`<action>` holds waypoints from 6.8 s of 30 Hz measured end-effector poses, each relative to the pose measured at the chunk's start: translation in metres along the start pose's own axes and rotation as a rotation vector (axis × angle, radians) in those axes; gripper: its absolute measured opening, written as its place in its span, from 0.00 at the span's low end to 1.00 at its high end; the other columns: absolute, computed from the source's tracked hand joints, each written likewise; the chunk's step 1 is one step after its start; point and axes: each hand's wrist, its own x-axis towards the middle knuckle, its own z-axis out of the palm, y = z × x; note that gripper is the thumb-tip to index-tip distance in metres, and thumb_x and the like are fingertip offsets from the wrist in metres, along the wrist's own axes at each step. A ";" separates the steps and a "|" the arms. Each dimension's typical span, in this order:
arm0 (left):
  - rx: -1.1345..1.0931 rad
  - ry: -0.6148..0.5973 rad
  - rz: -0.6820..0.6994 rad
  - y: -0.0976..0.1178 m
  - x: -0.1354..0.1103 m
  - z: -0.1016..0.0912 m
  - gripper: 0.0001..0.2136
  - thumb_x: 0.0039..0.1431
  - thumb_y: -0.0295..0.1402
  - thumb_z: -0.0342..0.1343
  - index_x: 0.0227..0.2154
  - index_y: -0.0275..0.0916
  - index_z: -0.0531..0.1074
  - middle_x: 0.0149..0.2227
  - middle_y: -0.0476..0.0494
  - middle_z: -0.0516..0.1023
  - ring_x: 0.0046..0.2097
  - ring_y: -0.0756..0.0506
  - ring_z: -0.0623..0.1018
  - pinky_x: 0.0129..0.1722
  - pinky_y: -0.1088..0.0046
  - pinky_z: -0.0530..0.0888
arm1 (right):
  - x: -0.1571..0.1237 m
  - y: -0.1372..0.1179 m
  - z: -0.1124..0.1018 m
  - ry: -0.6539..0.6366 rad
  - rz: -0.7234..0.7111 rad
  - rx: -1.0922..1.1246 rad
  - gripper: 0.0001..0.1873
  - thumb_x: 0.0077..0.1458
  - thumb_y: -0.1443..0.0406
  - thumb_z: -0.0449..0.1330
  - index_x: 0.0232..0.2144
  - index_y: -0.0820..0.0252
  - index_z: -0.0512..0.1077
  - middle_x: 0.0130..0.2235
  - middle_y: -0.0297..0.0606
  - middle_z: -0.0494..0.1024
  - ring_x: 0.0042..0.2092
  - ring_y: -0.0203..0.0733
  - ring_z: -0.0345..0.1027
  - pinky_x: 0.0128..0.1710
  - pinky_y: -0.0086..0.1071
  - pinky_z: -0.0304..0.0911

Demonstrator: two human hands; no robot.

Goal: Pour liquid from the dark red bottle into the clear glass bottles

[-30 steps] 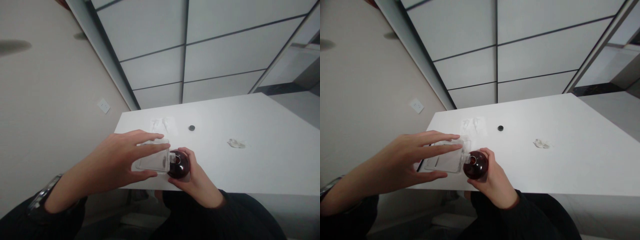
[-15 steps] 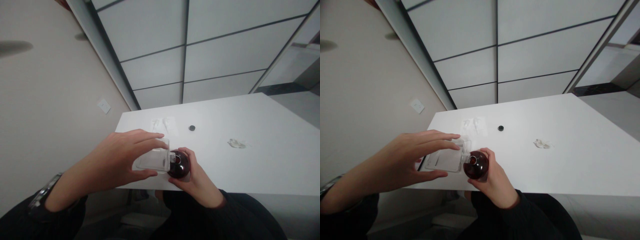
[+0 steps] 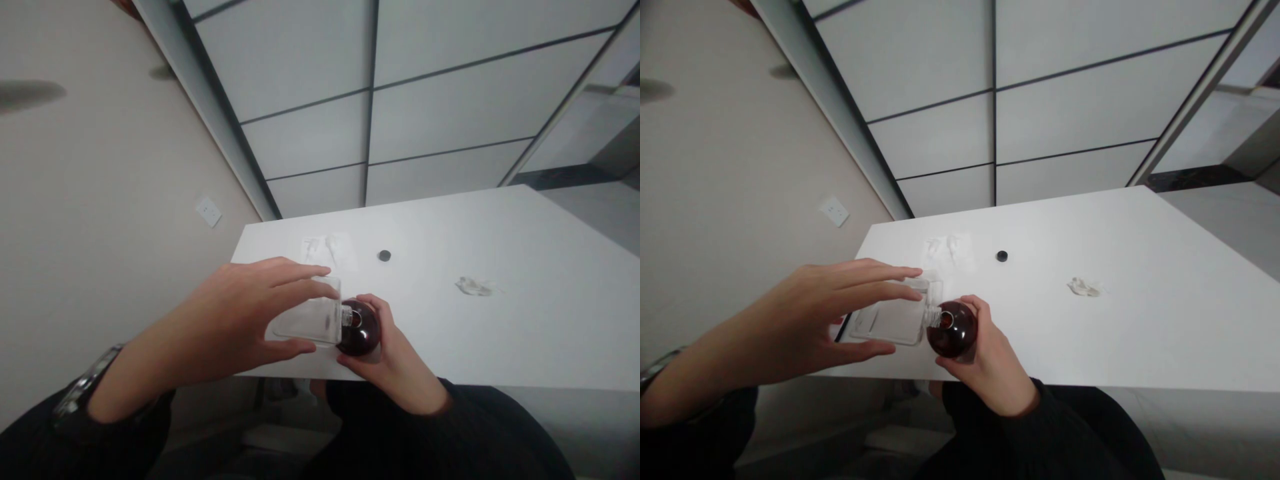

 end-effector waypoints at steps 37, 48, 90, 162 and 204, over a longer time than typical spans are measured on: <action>0.023 -0.015 0.021 0.003 0.004 -0.003 0.22 0.61 0.36 0.68 0.58 0.47 0.75 0.64 0.44 0.77 0.60 0.36 0.80 0.54 0.60 0.81 | 0.000 -0.009 -0.001 -0.015 0.010 -0.001 0.41 0.45 0.64 0.71 0.58 0.51 0.56 0.58 0.47 0.76 0.60 0.58 0.74 0.59 0.51 0.69; 0.033 -0.004 0.033 0.003 0.003 -0.003 0.22 0.61 0.36 0.68 0.58 0.49 0.76 0.64 0.45 0.77 0.59 0.37 0.80 0.53 0.61 0.81 | 0.002 -0.017 -0.005 -0.054 0.048 0.009 0.41 0.46 0.63 0.71 0.57 0.51 0.56 0.58 0.48 0.76 0.60 0.58 0.74 0.59 0.52 0.69; 0.136 -0.019 0.091 0.009 0.012 -0.007 0.23 0.61 0.37 0.68 0.59 0.48 0.75 0.61 0.44 0.79 0.54 0.36 0.82 0.48 0.60 0.81 | 0.002 -0.015 -0.004 -0.071 0.075 0.051 0.40 0.46 0.61 0.69 0.58 0.50 0.54 0.59 0.47 0.75 0.60 0.57 0.72 0.59 0.52 0.66; 0.112 -0.098 0.084 0.030 0.039 -0.008 0.15 0.62 0.36 0.65 0.51 0.45 0.75 0.55 0.40 0.77 0.52 0.37 0.77 0.45 0.61 0.78 | 0.001 -0.009 -0.005 -0.051 0.034 0.023 0.44 0.46 0.63 0.72 0.60 0.52 0.54 0.57 0.48 0.76 0.59 0.60 0.74 0.57 0.53 0.70; 0.270 -0.190 0.193 0.037 0.057 -0.015 0.17 0.59 0.39 0.70 0.48 0.44 0.73 0.51 0.39 0.78 0.43 0.39 0.79 0.34 0.67 0.73 | 0.002 -0.016 -0.004 -0.009 0.065 -0.038 0.43 0.47 0.62 0.74 0.60 0.52 0.57 0.57 0.49 0.78 0.56 0.59 0.77 0.53 0.51 0.73</action>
